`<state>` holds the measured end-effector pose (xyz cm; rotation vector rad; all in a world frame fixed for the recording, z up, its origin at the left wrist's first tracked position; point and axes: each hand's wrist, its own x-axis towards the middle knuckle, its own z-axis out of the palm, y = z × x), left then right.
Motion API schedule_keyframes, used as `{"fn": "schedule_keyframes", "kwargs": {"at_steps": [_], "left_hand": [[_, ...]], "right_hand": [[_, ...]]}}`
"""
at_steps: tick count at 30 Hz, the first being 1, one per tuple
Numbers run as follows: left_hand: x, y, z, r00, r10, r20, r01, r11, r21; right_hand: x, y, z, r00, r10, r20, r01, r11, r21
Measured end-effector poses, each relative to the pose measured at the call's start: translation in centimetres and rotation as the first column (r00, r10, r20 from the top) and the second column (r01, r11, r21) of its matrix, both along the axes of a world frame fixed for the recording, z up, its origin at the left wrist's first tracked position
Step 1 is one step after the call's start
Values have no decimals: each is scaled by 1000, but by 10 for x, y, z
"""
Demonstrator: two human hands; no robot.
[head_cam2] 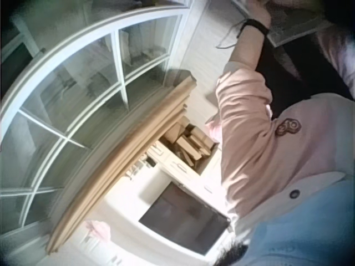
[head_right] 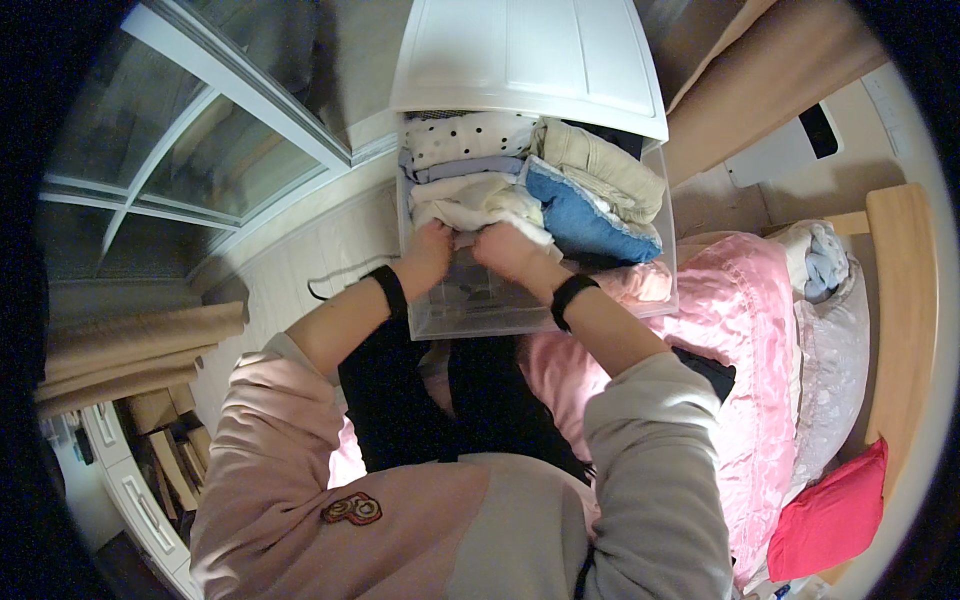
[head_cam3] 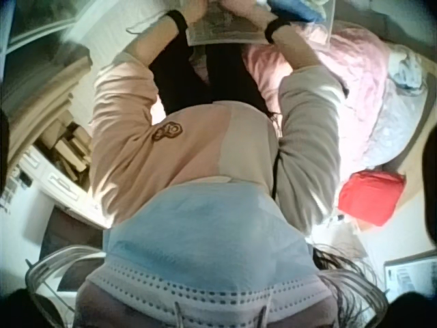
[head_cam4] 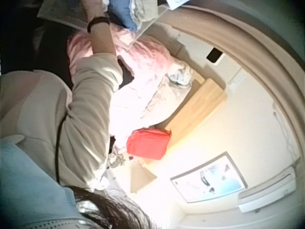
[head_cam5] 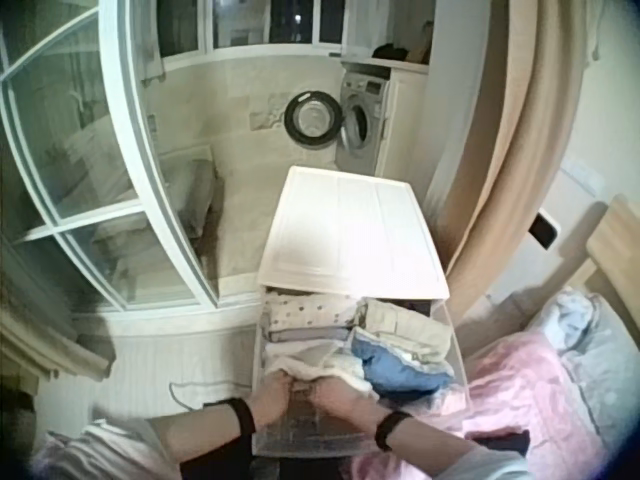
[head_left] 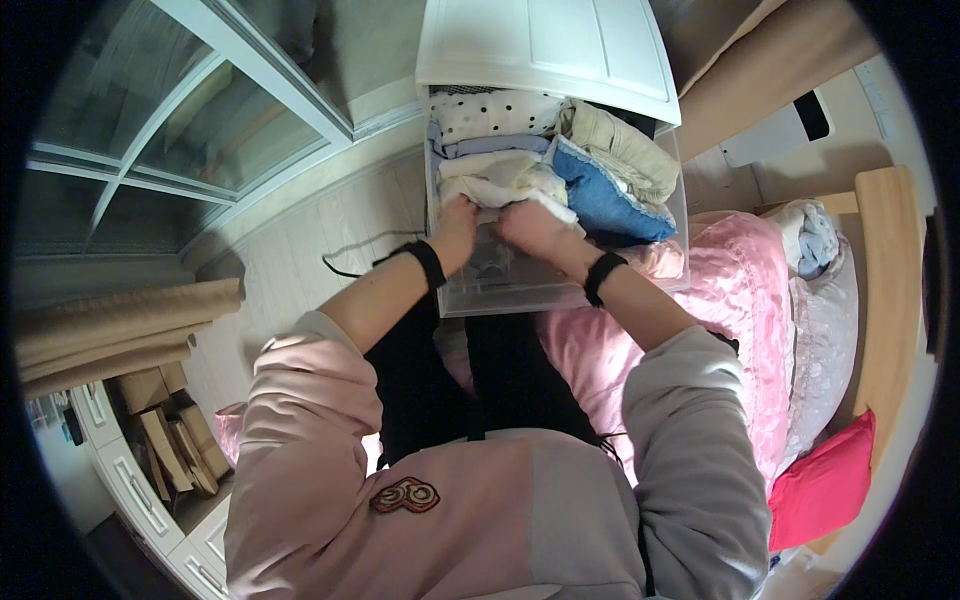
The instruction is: The person folds a gray long-sleeved top and a black t-shirt on a bed, then places each folded item into a white under-bed drawer. The person handles the garments one at a time, smoothing and aligning them before storing them.
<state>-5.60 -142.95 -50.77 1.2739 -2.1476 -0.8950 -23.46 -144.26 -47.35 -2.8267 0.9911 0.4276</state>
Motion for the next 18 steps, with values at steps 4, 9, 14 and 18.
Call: {"fn": "schedule_keyframes", "kwargs": {"at_steps": [4,9,14,18], "left_hand": [[13,-22,-28,666,495,-558,-20,760,649],[8,-28,-10,352,855,-380,26,397,918],[-4,-13,22,339,886,-317,-113,373,921],[-16,-16,47,761,-189,620,-4,955,295]], "right_hand": [[-48,32,2,761,457,-461,-633,679,-371],[-73,-14,-5,927,313,-209,-347,924,-158],[-59,-25,14,938,280,-203,-302,950,-82],[-58,4,62,995,86,45,-91,990,107]]}}
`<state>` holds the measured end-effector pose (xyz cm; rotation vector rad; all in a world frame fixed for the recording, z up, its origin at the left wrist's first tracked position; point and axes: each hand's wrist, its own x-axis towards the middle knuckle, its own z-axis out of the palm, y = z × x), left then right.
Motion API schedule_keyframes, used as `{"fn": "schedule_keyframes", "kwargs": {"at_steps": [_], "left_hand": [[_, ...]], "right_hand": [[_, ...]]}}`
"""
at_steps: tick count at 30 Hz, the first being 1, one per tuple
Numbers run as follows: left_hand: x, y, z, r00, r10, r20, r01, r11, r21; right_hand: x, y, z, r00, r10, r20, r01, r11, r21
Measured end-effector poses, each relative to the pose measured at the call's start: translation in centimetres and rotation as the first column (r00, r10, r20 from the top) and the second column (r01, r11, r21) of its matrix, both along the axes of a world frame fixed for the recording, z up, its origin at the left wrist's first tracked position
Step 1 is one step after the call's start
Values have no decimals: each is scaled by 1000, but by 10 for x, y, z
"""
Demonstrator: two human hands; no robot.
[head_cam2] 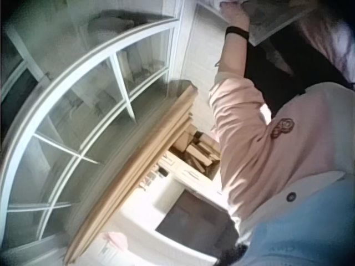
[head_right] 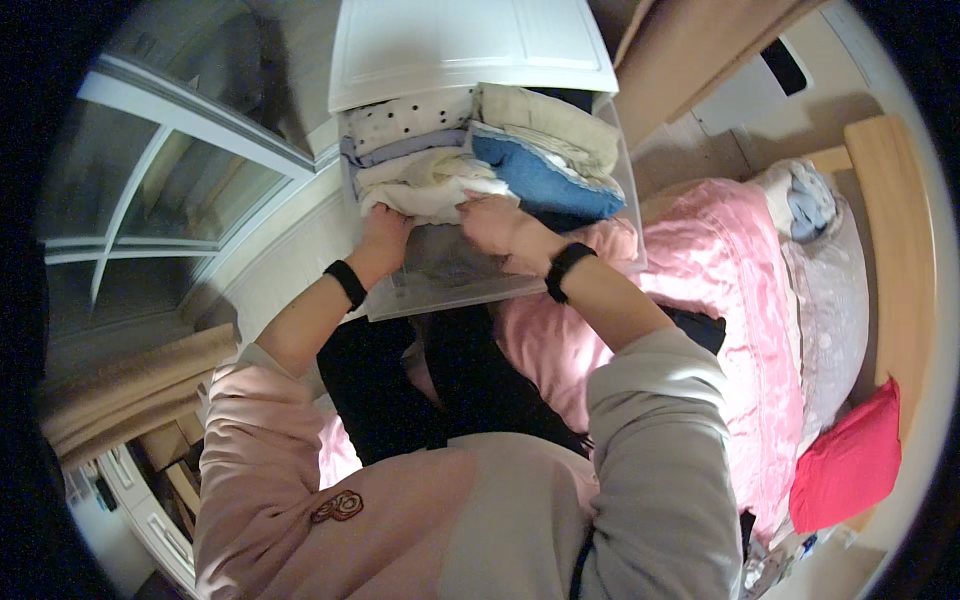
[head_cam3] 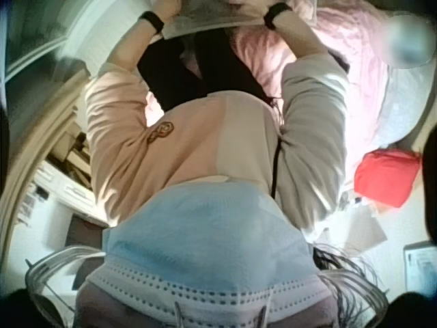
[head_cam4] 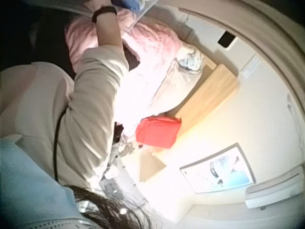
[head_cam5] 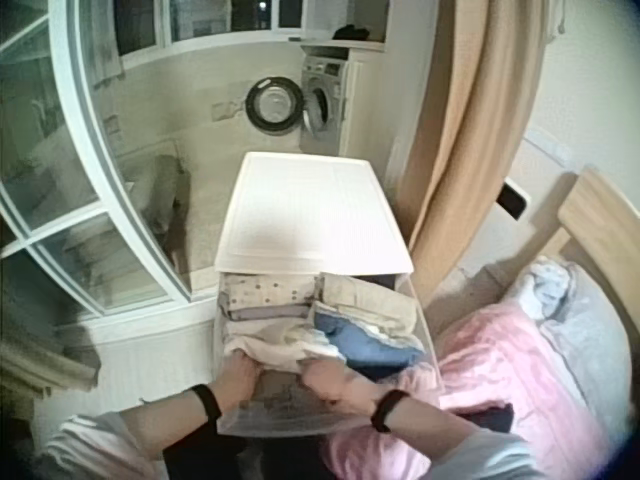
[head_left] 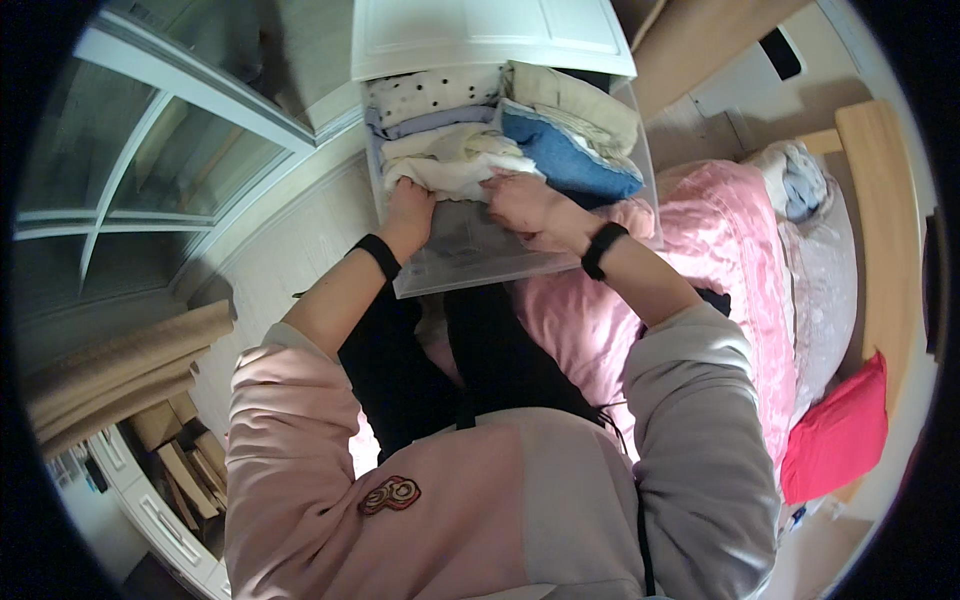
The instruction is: The person folds a gray long-sleeved top and a black t-shirt on a bed, then places each folded item into a white under-bed drawer. The person handles the garments one at a time, smoothing and aligning them before storing them.
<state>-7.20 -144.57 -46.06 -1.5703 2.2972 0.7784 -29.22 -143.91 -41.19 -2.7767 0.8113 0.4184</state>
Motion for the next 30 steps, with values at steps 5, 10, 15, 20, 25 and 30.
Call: {"fn": "schedule_keyframes", "kwargs": {"at_steps": [5,10,15,20,25,30], "left_hand": [[-7,-4,23,927,-236,290,302,930,-209],[-27,-8,35,986,138,98,-133,989,-59],[-32,-25,26,955,293,-32,-287,949,129],[-15,-35,7,916,319,-242,-237,919,316],[-13,-29,26,839,444,-315,-256,833,490],[-9,-23,68,843,382,-378,-165,853,495]], "right_hand": [[-109,118,48,468,-575,670,725,684,81],[-266,283,11,-331,-934,132,943,-325,65],[-285,368,-35,-656,-750,-84,342,-395,853],[-252,317,43,-541,-841,3,413,-263,872],[-201,213,189,178,-899,400,722,396,568],[-83,74,184,691,-438,575,348,899,266]]}}
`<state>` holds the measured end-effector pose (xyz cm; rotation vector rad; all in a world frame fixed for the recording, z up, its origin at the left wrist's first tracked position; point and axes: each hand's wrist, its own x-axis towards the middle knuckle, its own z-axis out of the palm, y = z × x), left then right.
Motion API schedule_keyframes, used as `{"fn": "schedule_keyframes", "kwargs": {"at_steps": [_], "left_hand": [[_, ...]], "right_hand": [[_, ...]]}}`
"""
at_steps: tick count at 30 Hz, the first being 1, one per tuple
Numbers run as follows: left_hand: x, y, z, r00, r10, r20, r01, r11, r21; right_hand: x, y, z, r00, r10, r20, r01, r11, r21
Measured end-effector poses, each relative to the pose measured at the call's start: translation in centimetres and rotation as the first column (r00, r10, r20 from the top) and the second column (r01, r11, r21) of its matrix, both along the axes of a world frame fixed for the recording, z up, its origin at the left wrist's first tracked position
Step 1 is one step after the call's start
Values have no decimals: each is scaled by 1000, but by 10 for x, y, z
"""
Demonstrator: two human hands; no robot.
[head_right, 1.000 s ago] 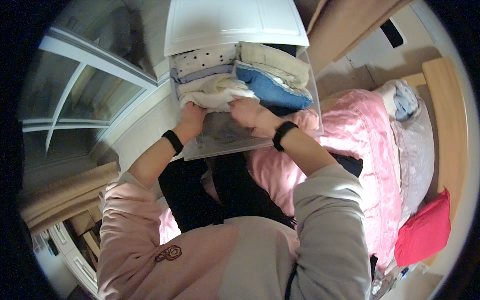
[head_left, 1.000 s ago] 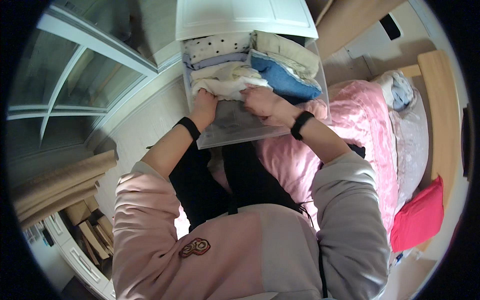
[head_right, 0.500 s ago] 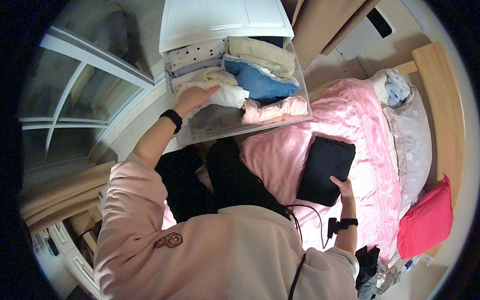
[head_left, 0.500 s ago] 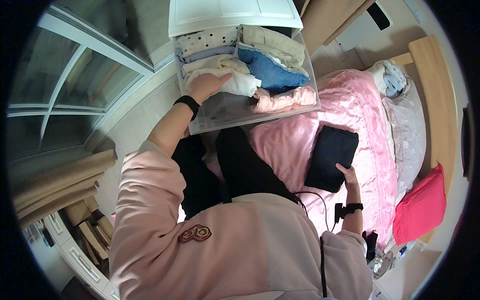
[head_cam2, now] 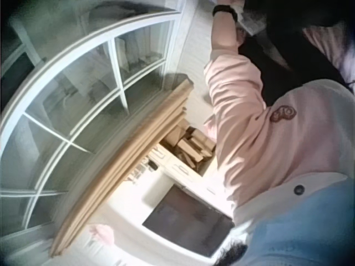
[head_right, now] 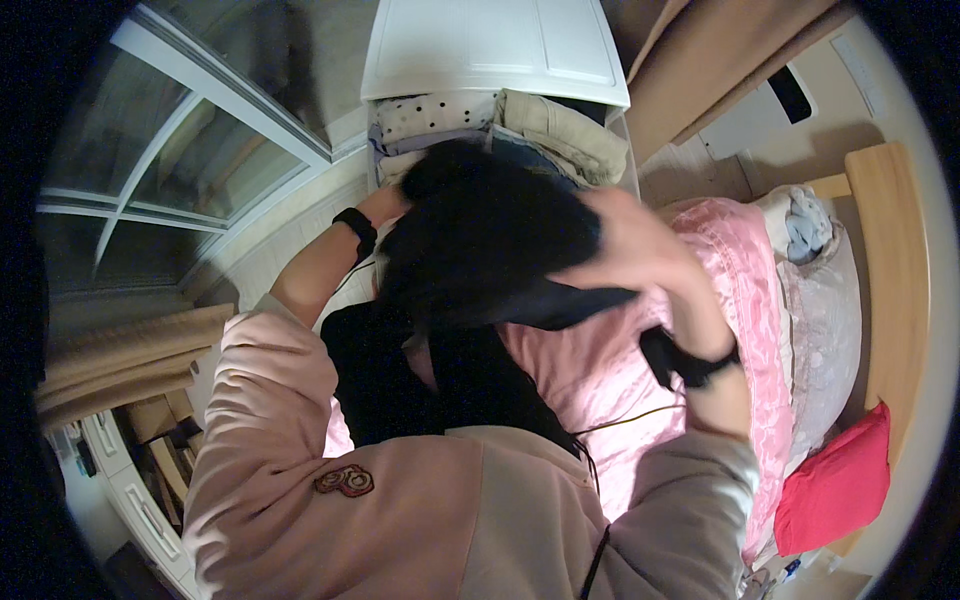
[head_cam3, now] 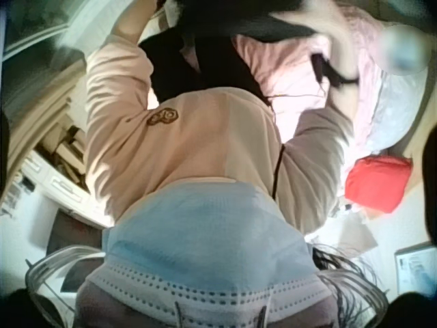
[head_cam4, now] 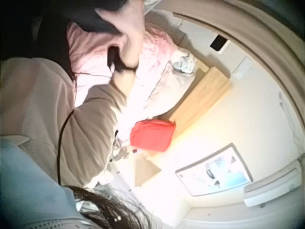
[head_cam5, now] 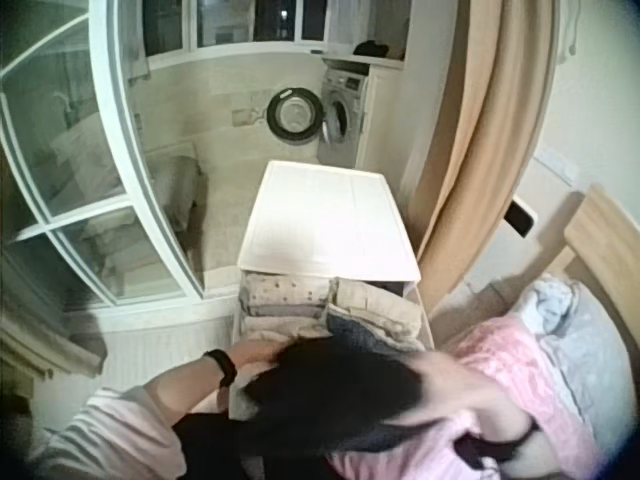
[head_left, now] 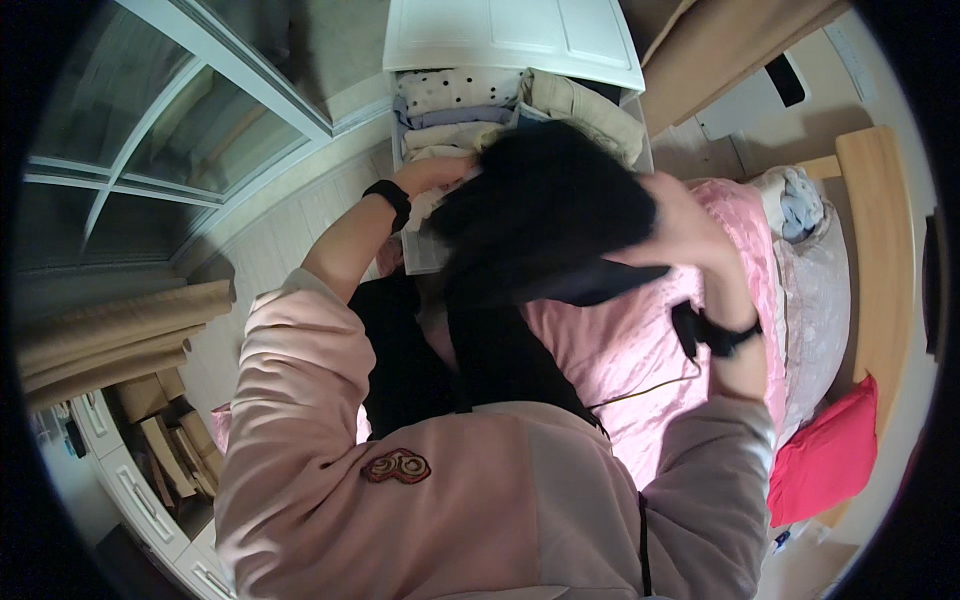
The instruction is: The person folds a gray long-sleeved top and a black t-shirt on a bed, then places each folded item into a white under-bed drawer. The person handles the garments one at a time, smoothing and aligning them before storing them.
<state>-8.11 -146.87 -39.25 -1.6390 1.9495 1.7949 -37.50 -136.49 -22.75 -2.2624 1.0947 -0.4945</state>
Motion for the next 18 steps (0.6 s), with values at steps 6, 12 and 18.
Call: {"fn": "schedule_keyframes", "kwargs": {"at_steps": [6,12,18], "left_hand": [[21,-5,14,960,233,-153,-194,953,231],[20,-45,3,865,480,-146,-326,760,563],[-4,38,36,981,196,15,-62,382,-922]], "right_hand": [[95,-115,-115,985,171,-19,-136,841,524],[114,-144,-175,855,116,-505,-25,983,183],[129,-93,-186,871,-196,-450,171,981,-97]]}}
